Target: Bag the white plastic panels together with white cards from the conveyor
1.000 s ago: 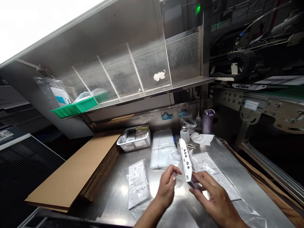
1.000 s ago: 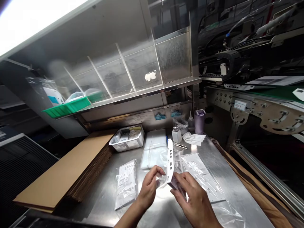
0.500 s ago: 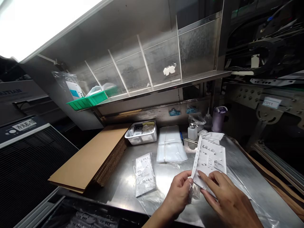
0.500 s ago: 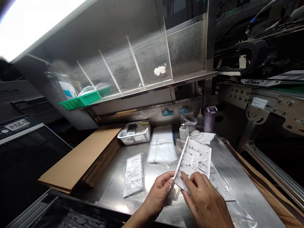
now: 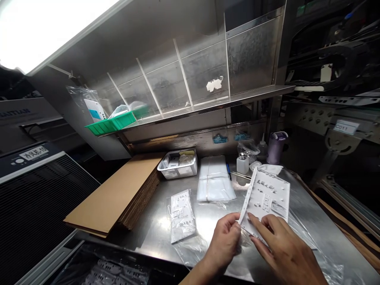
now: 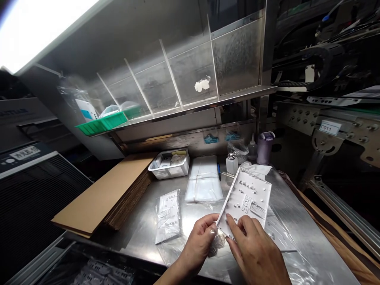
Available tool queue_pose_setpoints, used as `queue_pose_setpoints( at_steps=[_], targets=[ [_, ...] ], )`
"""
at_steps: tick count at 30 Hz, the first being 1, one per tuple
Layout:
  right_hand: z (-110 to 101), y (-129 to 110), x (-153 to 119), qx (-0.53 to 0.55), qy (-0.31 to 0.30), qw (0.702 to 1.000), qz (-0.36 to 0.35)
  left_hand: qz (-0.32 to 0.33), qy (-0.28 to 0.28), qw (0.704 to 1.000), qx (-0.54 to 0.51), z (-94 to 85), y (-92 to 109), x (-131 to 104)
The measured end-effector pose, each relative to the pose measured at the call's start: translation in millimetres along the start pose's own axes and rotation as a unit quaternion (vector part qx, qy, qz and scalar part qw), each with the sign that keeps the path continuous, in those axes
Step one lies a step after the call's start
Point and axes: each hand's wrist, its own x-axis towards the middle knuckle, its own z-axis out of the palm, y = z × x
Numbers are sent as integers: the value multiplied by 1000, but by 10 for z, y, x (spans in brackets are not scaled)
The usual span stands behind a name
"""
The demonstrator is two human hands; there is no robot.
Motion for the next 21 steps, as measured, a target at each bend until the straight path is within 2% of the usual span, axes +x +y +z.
queue_pose_setpoints(
  at_steps=[4,8,14,17,19,21],
  targets=[
    [6,3,4,5,-3,1000,-2,9,4,1000,8,-14,16,-6],
    [13,-7,2,5,8,1000,-7,-14,23,1000,4,-37,-1,9],
    [17,6,-7,35,-4,999,18,-8,-5,1000,23,-41,-54,-4],
    [-46,84,-12,147,-35,983,108,-7,5,995,101,-172,-5,59],
    [-118,175,-20,250,-42,946,200,26,65,977,204,-353,146,158],
    [-197,285,-42,320,-26,902,289,99,147,938,298,-581,413,281]
  ],
)
